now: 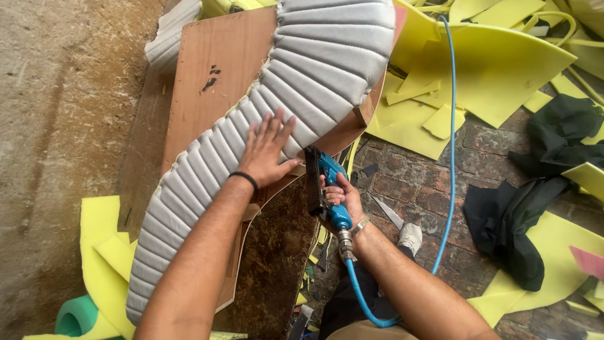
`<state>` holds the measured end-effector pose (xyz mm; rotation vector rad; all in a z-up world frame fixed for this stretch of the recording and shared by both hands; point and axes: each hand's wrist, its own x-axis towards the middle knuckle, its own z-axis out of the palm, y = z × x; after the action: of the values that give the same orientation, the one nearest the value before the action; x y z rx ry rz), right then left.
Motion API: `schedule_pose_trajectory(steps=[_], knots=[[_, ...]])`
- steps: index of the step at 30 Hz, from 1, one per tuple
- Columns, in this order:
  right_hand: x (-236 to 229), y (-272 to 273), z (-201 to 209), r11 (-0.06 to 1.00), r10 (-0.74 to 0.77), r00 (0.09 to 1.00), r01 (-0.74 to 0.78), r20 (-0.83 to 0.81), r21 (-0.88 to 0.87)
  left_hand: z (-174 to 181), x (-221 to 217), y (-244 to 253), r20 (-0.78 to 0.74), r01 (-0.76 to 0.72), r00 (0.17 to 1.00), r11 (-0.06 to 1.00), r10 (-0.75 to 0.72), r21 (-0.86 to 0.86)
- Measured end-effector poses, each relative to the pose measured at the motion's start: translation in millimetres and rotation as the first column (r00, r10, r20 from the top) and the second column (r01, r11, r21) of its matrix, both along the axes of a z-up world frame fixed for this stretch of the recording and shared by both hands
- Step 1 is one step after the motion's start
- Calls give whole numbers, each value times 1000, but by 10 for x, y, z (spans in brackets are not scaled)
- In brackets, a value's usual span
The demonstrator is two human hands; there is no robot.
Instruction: The person attaches a grey quilted fabric cover to a curved wooden frame using a pneumatic staple gun. They smooth the fabric, staple it along the edges, and then tear and fit pieces of yellow foam padding into the gaps between the fabric and the frame.
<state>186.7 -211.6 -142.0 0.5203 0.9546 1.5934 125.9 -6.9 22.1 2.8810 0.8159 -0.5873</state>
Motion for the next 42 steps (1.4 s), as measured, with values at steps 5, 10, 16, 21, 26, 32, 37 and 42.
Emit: schedule_pose_trajectory(steps=[5, 10, 16, 21, 26, 32, 37, 42], knots=[[21, -89, 19, 1000, 8, 997, -7, 81, -19, -80, -30, -154, -84, -103, 990, 982, 117, 156], [-95, 20, -3, 999, 42, 996, -43, 74, 7, -189, -79, -153, 3, -101, 995, 978, 102, 180], [-15, 3, -154, 989, 87, 996, -89, 17, 117, -176, -162, 33, -2, -156, 988, 986, 156, -52], [302, -88, -154, 972, 131, 949, -179, 286, 151, -124, -111, 44, 244, -263, 917, 938, 316, -226], [1064, -505, 48, 991, 133, 898, -129, 420, -38, -246, 413, -256, 140, -269, 958, 956, 252, 121], [1920, -697, 300, 945, 150, 796, 59, 587, -322, -590, 1830, -138, 186, -160, 973, 981, 139, 106], [2853, -510, 235, 971, 144, 794, 3, 590, -240, -668, 2675, 57, 228, -313, 933, 941, 279, 132], [3752, -89, -131, 986, 158, 830, -163, 535, -39, -572, 3011, -59, 99, -533, 846, 824, 524, 193]])
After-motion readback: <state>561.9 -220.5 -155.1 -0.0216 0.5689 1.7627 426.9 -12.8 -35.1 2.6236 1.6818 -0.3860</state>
